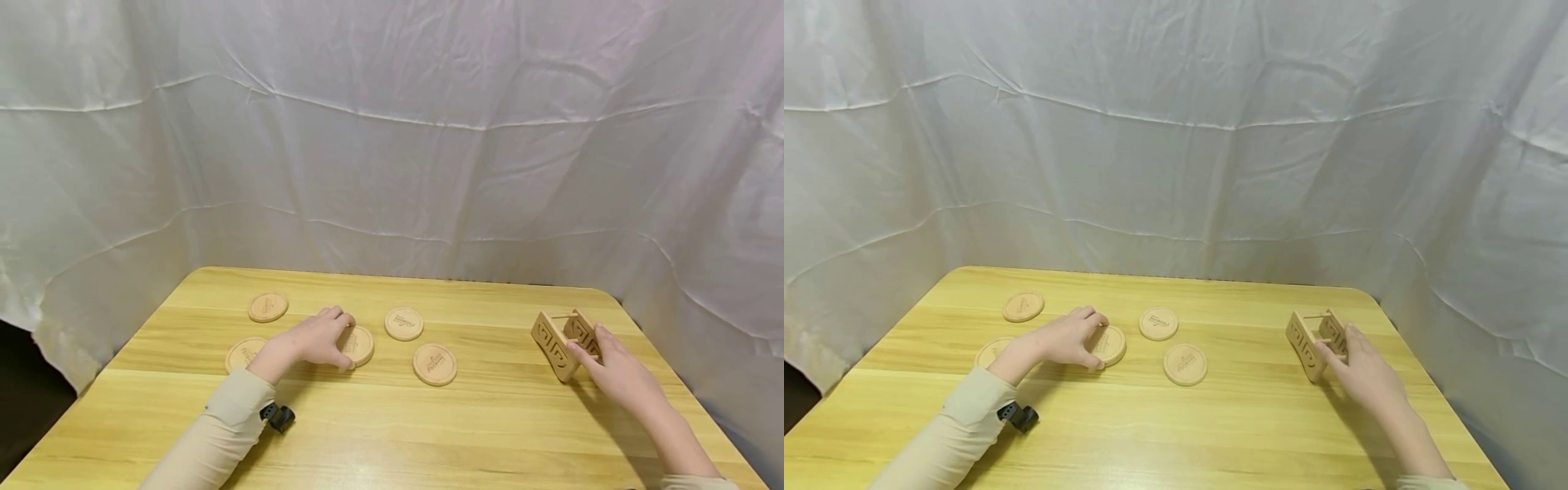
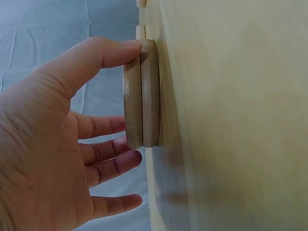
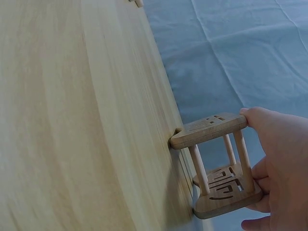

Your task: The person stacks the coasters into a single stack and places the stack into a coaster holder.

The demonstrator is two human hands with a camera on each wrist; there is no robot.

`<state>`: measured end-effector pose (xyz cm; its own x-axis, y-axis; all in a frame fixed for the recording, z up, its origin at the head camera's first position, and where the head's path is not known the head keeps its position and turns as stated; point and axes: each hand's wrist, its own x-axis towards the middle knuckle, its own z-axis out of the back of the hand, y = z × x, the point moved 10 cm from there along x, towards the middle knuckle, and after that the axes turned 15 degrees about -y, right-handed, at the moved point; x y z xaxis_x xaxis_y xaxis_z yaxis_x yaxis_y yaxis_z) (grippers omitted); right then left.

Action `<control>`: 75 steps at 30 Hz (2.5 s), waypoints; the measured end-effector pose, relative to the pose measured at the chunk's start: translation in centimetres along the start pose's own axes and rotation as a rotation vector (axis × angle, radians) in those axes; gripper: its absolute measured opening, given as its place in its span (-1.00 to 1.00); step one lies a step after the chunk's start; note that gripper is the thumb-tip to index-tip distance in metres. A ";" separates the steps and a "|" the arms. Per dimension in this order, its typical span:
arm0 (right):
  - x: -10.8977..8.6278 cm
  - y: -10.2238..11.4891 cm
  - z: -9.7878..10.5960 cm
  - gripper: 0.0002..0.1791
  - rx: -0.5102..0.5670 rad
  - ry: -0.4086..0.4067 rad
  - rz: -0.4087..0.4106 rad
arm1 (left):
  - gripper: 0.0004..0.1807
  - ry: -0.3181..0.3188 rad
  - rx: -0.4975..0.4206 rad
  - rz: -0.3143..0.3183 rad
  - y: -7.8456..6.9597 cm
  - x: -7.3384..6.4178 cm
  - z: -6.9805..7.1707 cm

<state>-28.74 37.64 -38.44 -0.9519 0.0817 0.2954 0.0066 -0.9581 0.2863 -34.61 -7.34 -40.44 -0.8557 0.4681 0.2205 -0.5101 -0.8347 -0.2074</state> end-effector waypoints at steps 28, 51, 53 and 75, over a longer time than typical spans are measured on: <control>-0.1 0.3 0.3 -0.05 0.000 -0.014 0.006 | -0.21 -0.155 -0.052 -0.087 -3.0 0.6 4.5; -0.3 0.3 0.4 -0.04 0.008 -0.012 0.002 | -0.18 -0.149 -0.054 -0.015 -6.0 6.1 2.6; -0.3 0.2 0.4 -0.04 0.007 -0.012 0.003 | -0.16 -0.140 -0.050 0.006 -6.0 6.5 2.4; -0.4 -0.1 0.4 -0.06 -0.003 -0.012 -0.004 | -0.06 -0.040 -0.079 0.138 -5.4 8.3 -2.6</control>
<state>-28.27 37.83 -38.26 -0.9480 0.0888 0.3056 0.0021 -0.9585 0.2851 -39.18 1.76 -40.03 -0.9148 0.3374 0.2222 -0.3946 -0.8642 -0.3122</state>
